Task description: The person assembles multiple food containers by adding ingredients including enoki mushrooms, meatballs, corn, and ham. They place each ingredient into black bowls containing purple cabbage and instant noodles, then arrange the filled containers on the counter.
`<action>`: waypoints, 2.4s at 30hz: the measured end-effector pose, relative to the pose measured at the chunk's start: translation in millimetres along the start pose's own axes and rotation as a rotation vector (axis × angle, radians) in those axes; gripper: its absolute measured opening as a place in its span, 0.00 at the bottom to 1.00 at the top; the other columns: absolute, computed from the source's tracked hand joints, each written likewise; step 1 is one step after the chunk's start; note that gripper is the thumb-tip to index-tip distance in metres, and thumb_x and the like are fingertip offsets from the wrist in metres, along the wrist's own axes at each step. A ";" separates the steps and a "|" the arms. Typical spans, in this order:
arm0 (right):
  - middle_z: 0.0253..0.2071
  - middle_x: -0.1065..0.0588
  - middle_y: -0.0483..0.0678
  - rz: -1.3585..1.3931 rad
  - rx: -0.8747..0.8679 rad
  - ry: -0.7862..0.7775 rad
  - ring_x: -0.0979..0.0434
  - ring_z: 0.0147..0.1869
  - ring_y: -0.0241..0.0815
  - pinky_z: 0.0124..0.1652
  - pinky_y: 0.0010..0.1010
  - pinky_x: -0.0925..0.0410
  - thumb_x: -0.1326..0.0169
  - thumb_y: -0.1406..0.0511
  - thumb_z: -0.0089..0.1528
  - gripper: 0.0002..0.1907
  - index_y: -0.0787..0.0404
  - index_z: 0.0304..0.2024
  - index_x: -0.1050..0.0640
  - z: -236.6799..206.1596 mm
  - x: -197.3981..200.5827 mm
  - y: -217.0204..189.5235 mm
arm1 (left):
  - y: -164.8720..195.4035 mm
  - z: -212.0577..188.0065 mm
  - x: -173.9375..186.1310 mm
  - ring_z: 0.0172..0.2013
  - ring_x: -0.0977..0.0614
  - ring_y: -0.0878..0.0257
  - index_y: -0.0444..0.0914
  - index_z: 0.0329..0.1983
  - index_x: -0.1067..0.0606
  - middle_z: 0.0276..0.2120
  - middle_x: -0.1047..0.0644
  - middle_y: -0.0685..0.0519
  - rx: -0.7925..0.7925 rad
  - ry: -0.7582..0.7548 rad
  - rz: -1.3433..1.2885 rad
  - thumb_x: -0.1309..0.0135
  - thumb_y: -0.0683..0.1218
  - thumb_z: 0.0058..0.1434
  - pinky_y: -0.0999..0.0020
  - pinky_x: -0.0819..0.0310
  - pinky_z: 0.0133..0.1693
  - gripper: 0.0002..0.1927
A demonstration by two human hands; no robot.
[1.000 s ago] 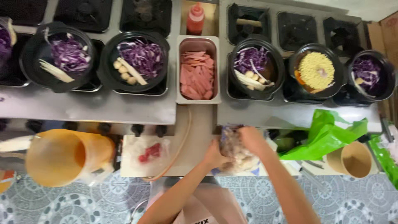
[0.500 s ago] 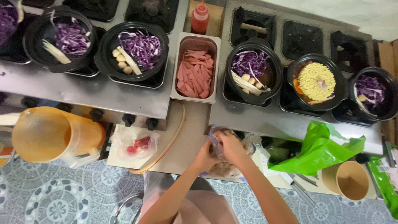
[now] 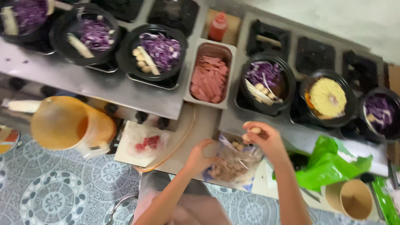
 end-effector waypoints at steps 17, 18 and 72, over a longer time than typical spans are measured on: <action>0.44 0.23 0.48 -0.037 0.163 -0.479 0.19 0.44 0.36 0.44 0.33 0.22 0.42 0.74 0.63 0.13 0.66 0.51 0.20 276.3 -437.3 -114.7 | 44.5 -40.3 444.8 0.52 0.19 0.63 0.33 0.52 0.24 0.48 0.21 0.50 -0.270 0.673 -0.254 0.38 0.42 0.61 0.69 0.26 0.56 0.17; 0.42 0.23 0.47 -0.072 0.176 -0.480 0.19 0.43 0.35 0.44 0.31 0.22 0.41 0.74 0.63 0.13 0.66 0.51 0.20 294.2 -466.6 -114.7 | 33.8 -38.3 473.9 0.51 0.19 0.63 0.33 0.51 0.24 0.47 0.20 0.50 -0.210 0.714 -0.177 0.37 0.42 0.60 0.69 0.27 0.56 0.17; 0.52 0.24 0.54 -1.617 -0.228 -0.396 0.32 0.65 0.58 0.59 0.42 0.33 0.39 0.66 0.53 0.15 0.63 0.43 0.19 -16.6 -69.6 84.8 | 5.0 10.5 -42.6 0.33 0.16 0.48 0.36 0.55 0.30 0.31 0.19 0.43 0.107 -0.245 0.081 0.30 0.47 0.38 0.56 0.22 0.37 0.39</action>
Point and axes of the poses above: each hand's wrist, its own z-axis towards the middle knuckle, its own x-axis out of the back of the hand, y = z × x, the point moved 2 cm from there along z, towards the middle knuckle
